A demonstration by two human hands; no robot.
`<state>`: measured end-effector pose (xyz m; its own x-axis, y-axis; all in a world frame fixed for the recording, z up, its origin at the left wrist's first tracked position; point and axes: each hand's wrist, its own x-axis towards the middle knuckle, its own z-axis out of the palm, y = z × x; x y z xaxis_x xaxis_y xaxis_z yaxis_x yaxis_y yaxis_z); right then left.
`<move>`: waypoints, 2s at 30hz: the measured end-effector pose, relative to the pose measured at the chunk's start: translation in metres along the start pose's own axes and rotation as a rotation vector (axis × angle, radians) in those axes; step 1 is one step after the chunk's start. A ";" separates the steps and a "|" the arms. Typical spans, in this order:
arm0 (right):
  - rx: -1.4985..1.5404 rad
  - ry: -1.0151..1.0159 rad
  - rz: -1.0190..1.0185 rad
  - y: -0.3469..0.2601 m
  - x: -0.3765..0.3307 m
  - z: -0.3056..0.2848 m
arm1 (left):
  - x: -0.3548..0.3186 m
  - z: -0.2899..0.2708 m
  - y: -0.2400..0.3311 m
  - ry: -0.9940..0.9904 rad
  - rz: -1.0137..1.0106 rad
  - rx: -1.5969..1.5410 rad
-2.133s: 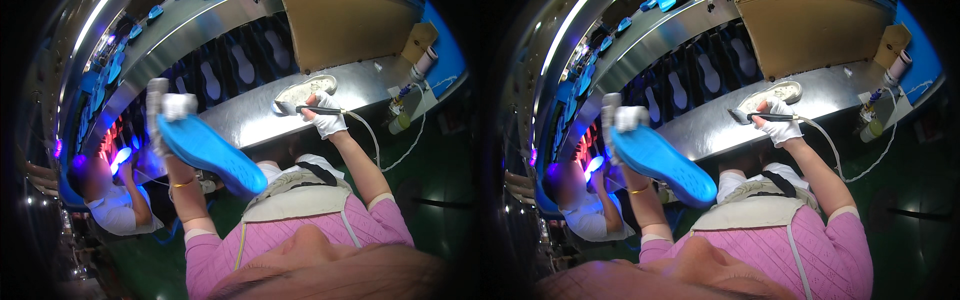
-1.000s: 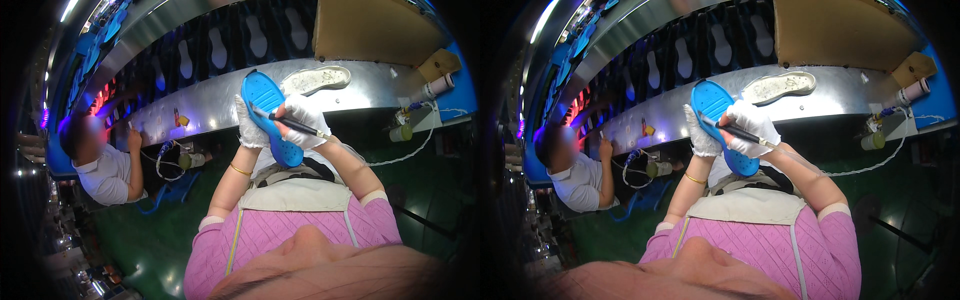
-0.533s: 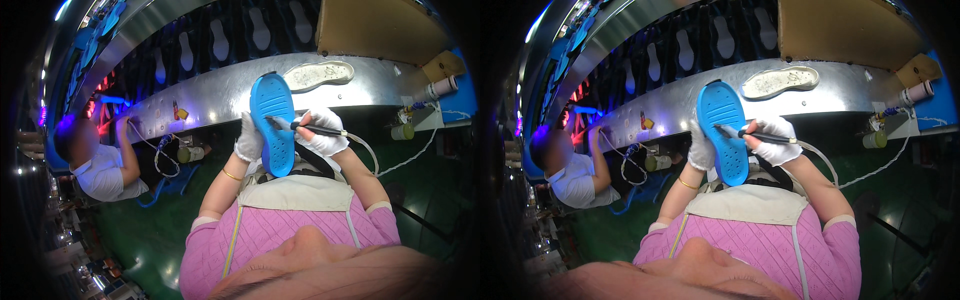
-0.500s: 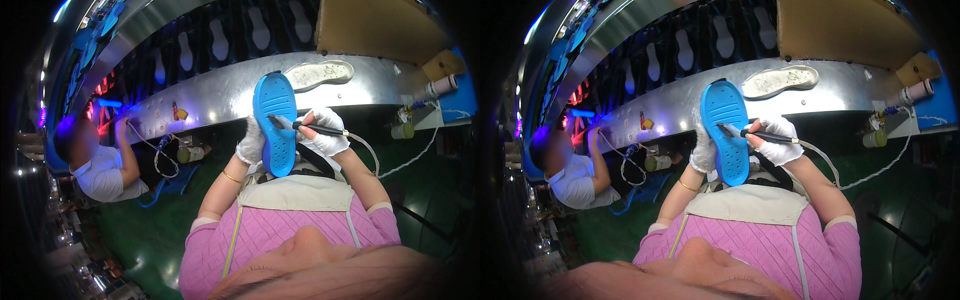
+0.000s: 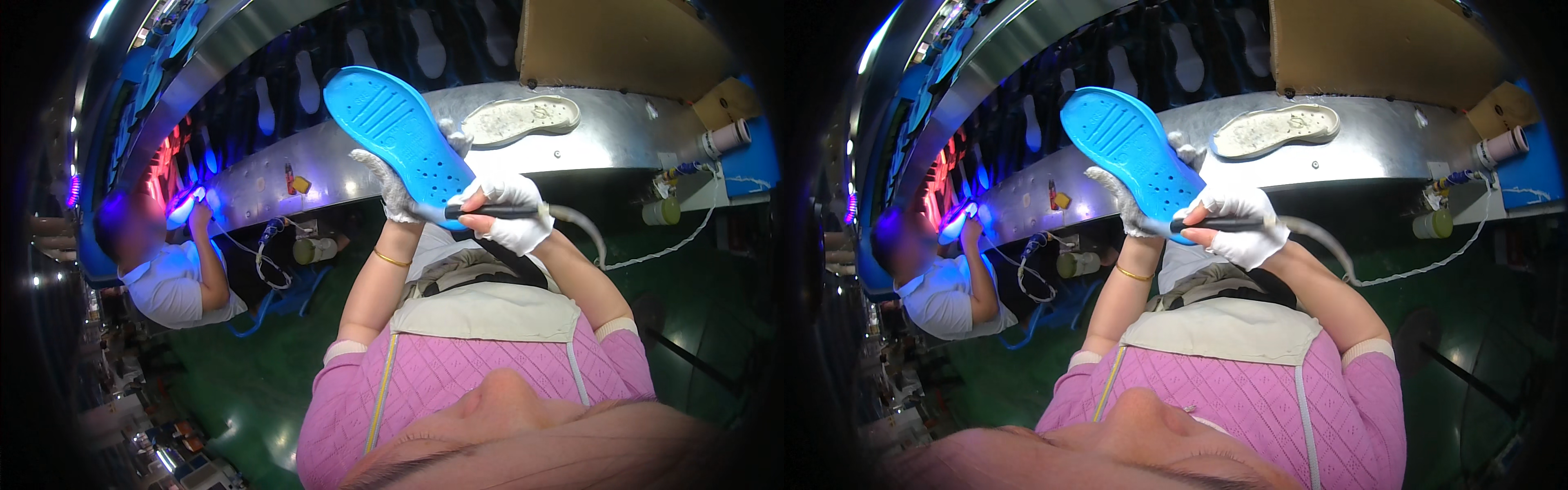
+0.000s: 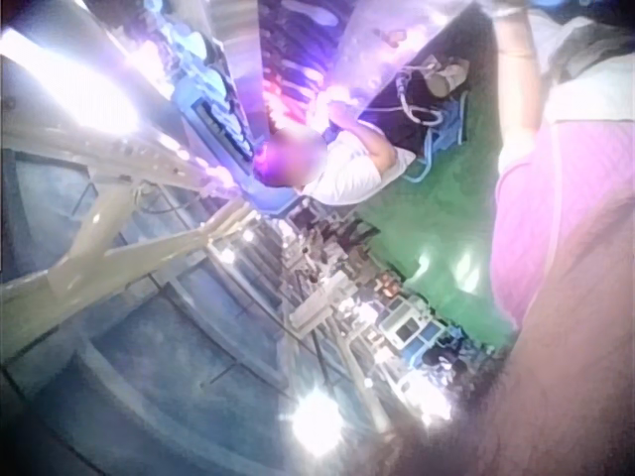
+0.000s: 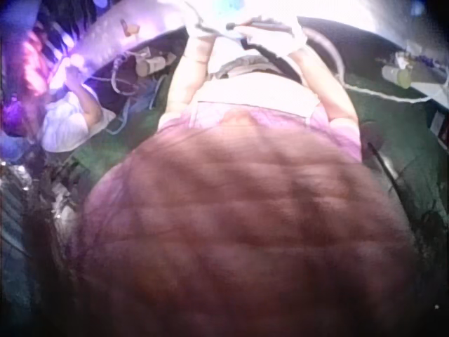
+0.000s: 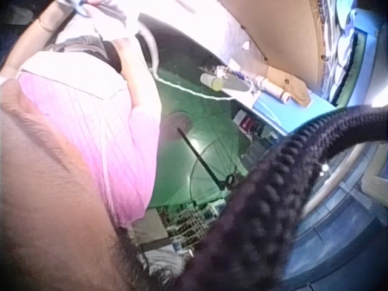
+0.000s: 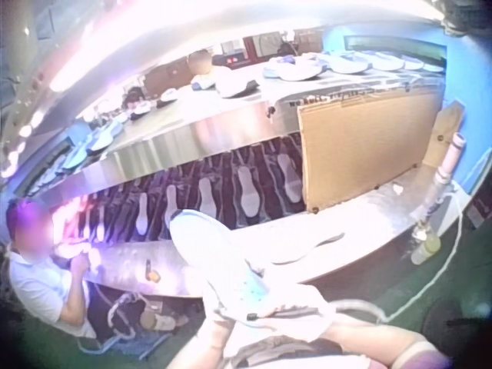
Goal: The person applies adhesive across shoe insoles using an applicator tool and places them onto an upper conveyor belt.
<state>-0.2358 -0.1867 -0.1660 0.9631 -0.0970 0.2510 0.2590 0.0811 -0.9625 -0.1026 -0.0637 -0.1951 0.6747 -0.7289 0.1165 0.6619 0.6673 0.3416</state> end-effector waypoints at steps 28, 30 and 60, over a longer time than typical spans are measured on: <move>-0.015 -0.285 0.457 0.005 0.036 -0.046 | 0.047 -0.013 0.046 -0.245 -0.088 0.985; 0.212 -0.097 0.254 0.011 0.030 -0.045 | 0.056 -0.003 0.040 -0.310 -0.112 0.938; -0.431 -0.039 0.097 -0.012 0.047 -0.079 | 0.070 0.039 0.050 0.147 -0.105 0.824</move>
<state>-0.1998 -0.2702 -0.1512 0.9856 -0.0714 0.1533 0.1212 -0.3336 -0.9349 -0.0350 -0.0875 -0.1336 0.6961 -0.7156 -0.0570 0.3121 0.2301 0.9218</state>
